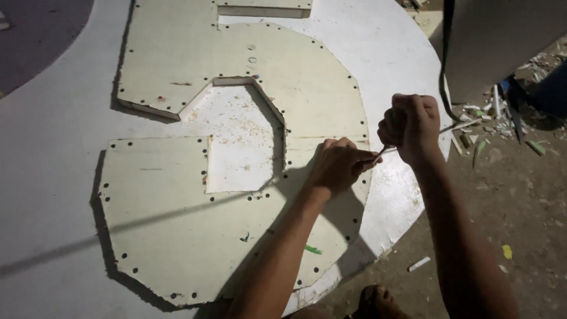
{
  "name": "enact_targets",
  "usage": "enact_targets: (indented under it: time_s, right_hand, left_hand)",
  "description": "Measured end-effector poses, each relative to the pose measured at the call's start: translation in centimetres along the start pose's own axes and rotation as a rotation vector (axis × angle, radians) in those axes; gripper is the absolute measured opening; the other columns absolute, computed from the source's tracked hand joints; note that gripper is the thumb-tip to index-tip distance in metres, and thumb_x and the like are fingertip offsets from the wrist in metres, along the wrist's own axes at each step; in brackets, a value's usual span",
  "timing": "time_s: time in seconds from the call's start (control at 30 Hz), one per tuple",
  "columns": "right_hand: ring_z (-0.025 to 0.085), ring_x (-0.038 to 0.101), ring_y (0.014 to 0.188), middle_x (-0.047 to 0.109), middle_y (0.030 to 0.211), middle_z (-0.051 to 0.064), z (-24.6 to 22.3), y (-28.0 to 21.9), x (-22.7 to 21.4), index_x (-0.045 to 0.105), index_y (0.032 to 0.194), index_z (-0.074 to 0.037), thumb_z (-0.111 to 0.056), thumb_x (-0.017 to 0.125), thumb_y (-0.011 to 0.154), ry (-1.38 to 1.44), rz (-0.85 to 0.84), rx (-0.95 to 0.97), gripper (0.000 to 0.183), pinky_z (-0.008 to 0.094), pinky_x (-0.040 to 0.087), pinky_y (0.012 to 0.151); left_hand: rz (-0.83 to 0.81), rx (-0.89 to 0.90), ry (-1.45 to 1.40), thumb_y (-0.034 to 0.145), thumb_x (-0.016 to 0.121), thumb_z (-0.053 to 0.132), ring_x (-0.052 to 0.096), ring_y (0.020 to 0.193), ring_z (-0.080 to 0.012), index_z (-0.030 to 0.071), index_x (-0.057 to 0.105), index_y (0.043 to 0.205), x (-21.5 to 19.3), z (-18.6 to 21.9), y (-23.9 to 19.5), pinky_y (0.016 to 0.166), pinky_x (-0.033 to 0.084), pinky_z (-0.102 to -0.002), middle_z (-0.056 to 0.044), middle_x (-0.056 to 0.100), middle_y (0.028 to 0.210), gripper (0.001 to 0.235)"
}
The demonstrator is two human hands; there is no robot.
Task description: Using a manual screwdriver to fasten the edges of a large foam board shaped like the number five.
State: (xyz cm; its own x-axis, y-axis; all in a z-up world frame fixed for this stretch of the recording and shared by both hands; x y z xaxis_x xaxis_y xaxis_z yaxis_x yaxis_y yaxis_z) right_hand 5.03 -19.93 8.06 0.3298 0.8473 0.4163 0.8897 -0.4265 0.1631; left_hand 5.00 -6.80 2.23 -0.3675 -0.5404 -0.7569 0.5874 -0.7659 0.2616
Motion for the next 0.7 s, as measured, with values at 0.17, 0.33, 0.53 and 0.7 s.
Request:
enact_targets:
  time_s: [0.17,0.33,0.53,0.7]
  right_hand:
    - [0.006,0.014,0.043,0.017,0.052,-0.005,-3.2,-2.3,1.4,0.032,0.055,-0.016,-0.008,0.054,0.096,-0.323,0.124,-0.244,0.047,0.028,0.014,0.036]
    - [0.009,0.032,0.036,0.025,0.047,-0.001,-3.5,-5.1,0.8,0.039,0.058,-0.015,-0.006,0.053,0.104,-0.339,0.368,-0.412,0.048,0.025,0.028,0.036]
    - [0.011,0.042,0.038,0.038,0.046,0.005,-3.0,-3.4,1.1,0.05,0.061,-0.009,-0.006,0.064,0.101,-0.458,0.165,-0.241,0.043,0.026,0.034,0.035]
    - [0.042,0.069,0.075,0.069,0.076,0.019,-6.7,-4.1,5.3,0.071,0.086,-0.003,-0.004,0.079,0.083,-1.418,-0.502,-0.393,0.009,0.05,0.055,0.065]
  left_hand:
    - [-0.027,-0.035,-0.027,0.101,0.058,0.042,0.067,0.108,-0.0116,0.031,0.066,0.091,-0.4,0.2,-0.1,0.106,0.043,-0.039,0.012,0.072,0.076,0.017]
    - [-0.013,-0.036,-0.038,0.1,0.06,0.042,0.065,0.11,-0.0139,0.029,0.073,0.098,0.4,-0.1,0.0,0.108,0.042,-0.038,0.006,0.075,0.084,0.018]
    - [0.003,-0.067,-0.07,0.095,0.068,0.044,0.064,0.11,-0.0205,0.035,0.076,0.107,0.9,-0.8,-0.1,0.107,0.045,-0.041,0.002,0.071,0.092,0.017]
    - [0.008,-0.002,-0.038,0.091,0.073,0.039,0.065,0.107,-0.0164,0.035,0.075,0.111,1.5,-1.4,0.1,0.107,0.045,-0.04,0.003,0.074,0.088,0.02]
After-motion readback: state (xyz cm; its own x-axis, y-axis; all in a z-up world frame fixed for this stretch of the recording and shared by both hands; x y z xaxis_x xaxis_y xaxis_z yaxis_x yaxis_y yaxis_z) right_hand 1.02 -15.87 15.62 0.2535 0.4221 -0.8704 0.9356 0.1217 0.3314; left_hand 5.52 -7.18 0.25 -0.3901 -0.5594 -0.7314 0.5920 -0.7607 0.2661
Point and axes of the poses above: each hand's wrist, its own y-axis towards the middle knuckle, its own x-axis out of the palm, z = x × y, the point moved 9 cm from there along y, towards the middle knuckle
